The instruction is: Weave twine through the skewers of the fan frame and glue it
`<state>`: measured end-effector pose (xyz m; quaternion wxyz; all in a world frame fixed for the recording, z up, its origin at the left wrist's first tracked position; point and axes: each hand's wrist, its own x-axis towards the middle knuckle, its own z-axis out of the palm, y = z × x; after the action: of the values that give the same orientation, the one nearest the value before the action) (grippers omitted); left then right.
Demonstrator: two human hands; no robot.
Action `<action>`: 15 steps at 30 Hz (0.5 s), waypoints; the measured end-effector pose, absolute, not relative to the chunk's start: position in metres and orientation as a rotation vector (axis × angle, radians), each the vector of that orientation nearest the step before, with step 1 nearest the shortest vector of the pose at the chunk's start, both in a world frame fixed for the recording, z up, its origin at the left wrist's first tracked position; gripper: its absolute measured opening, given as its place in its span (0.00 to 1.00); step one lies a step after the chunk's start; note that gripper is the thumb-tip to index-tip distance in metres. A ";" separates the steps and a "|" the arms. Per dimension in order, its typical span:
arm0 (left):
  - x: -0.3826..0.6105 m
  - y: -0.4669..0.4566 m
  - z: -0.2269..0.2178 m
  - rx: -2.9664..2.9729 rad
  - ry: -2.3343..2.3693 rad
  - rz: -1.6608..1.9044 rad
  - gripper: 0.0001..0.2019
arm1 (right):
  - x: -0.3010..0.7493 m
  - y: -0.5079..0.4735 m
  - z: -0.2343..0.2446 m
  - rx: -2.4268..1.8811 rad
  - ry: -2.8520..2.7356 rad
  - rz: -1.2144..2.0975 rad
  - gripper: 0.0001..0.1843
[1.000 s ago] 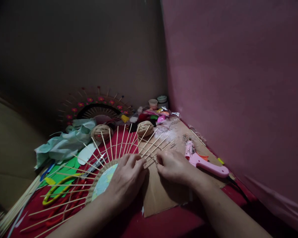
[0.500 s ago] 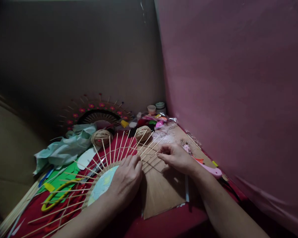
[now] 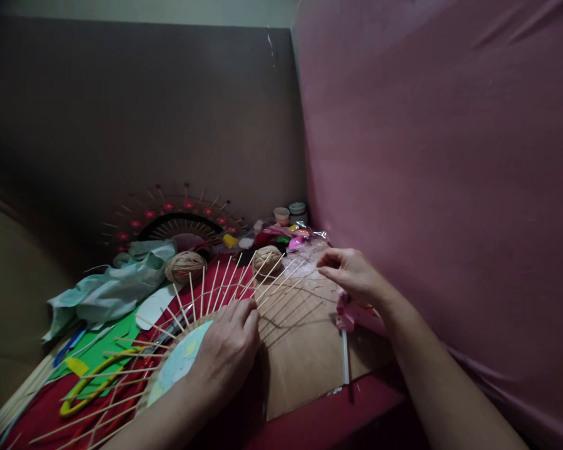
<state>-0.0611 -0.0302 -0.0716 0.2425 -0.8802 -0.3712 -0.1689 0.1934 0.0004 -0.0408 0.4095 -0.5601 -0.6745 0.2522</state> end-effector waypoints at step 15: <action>-0.062 -0.035 -0.066 -2.407 -1.001 -0.512 0.08 | 0.182 0.017 -0.052 -1.716 -1.721 0.833 0.09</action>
<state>-0.0622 -0.0348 -0.0665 0.2402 -0.8795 -0.3657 -0.1872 0.1816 0.0170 -0.0523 0.2823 -0.6407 -0.6428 0.3110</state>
